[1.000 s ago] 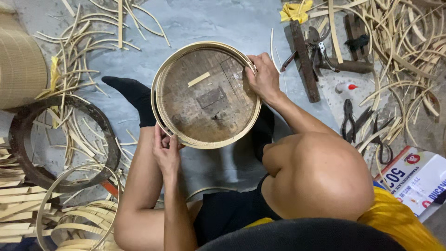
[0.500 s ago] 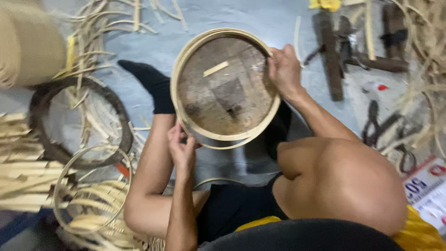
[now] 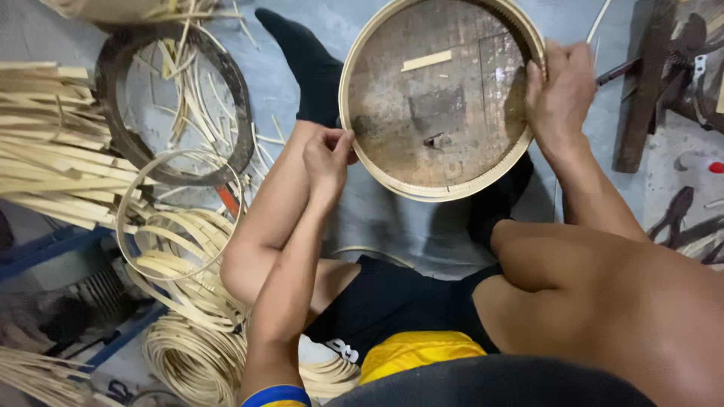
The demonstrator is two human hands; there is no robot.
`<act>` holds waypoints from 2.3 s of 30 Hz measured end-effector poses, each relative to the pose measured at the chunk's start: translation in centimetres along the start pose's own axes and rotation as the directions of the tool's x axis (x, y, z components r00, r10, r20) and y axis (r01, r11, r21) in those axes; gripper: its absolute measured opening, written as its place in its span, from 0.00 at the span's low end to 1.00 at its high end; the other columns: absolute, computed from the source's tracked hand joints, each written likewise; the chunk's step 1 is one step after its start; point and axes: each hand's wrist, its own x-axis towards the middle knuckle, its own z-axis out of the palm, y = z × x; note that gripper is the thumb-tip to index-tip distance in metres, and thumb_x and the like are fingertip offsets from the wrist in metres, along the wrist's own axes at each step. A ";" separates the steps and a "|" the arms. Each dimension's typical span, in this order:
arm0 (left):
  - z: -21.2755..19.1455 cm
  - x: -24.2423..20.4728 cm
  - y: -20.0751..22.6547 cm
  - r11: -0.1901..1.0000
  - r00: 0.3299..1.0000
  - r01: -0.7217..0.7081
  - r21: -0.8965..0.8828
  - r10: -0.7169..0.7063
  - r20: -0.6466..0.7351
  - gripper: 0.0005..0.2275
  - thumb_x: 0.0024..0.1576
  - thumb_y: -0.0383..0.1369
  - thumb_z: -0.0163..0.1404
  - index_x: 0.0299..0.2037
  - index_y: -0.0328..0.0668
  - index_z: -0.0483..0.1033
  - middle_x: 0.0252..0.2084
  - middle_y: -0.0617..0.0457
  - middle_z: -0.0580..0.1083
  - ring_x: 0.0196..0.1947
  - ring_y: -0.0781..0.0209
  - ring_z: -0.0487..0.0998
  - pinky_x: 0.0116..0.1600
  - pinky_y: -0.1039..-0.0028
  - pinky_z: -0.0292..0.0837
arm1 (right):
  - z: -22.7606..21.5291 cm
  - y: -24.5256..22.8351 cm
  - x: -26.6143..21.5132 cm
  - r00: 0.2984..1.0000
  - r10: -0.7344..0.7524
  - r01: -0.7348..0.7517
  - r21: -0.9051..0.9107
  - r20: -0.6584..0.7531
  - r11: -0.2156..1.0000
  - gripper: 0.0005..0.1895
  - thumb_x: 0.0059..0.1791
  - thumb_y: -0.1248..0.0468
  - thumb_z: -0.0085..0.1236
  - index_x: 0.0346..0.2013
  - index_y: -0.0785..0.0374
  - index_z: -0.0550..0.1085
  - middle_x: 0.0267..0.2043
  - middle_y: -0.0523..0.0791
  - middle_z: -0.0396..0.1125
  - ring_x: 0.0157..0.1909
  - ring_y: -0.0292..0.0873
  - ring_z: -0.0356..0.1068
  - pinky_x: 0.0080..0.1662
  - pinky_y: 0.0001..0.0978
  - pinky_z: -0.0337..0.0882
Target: The person is weaving a circular bamboo basket by hand. They are sitting on the floor, using thin bamboo strips to create the basket's structure, and occasionally using a wooden mallet to secure the strips.
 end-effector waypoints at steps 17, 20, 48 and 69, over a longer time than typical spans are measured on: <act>-0.1 1.2 -0.1 0.285 0.349 -0.934 0.216 0.595 0.724 0.05 0.49 0.33 0.61 0.30 0.44 0.80 0.26 0.51 0.78 0.31 0.56 0.81 0.45 0.56 0.76 | 1.6 -10.3 -5.8 0.463 -0.583 0.230 0.544 0.668 0.807 0.22 0.52 0.62 0.55 0.60 0.64 0.70 0.40 0.56 0.72 0.39 0.57 0.73 0.40 0.45 0.75; 1.5 3.4 1.2 0.161 0.232 -0.970 0.180 0.420 0.877 0.07 0.48 0.35 0.61 0.32 0.43 0.81 0.28 0.50 0.78 0.33 0.54 0.81 0.45 0.57 0.76 | 0.8 -10.8 -5.9 0.491 -0.597 0.185 0.595 0.634 0.783 0.28 0.50 0.66 0.57 0.65 0.66 0.66 0.36 0.55 0.70 0.38 0.59 0.71 0.40 0.49 0.72; 4.1 -7.3 0.5 0.380 0.383 -0.911 0.161 0.634 0.671 0.10 0.60 0.37 0.53 0.43 0.39 0.77 0.43 0.52 0.79 0.48 0.56 0.78 0.56 0.64 0.65 | -3.2 -3.8 -6.4 0.503 -0.698 0.552 0.433 0.510 0.713 0.13 0.51 0.56 0.58 0.42 0.61 0.80 0.32 0.42 0.68 0.37 0.41 0.68 0.45 0.35 0.66; 9.2 -6.9 -0.4 0.496 0.757 -0.644 0.583 0.525 0.389 0.08 0.63 0.38 0.47 0.35 0.47 0.71 0.19 0.50 0.72 0.20 0.49 0.75 0.29 0.56 0.66 | 0.3 -5.6 -8.7 0.724 -0.402 0.346 0.210 0.560 0.915 0.16 0.57 0.57 0.59 0.31 0.65 0.74 0.32 0.51 0.69 0.33 0.53 0.72 0.35 0.45 0.71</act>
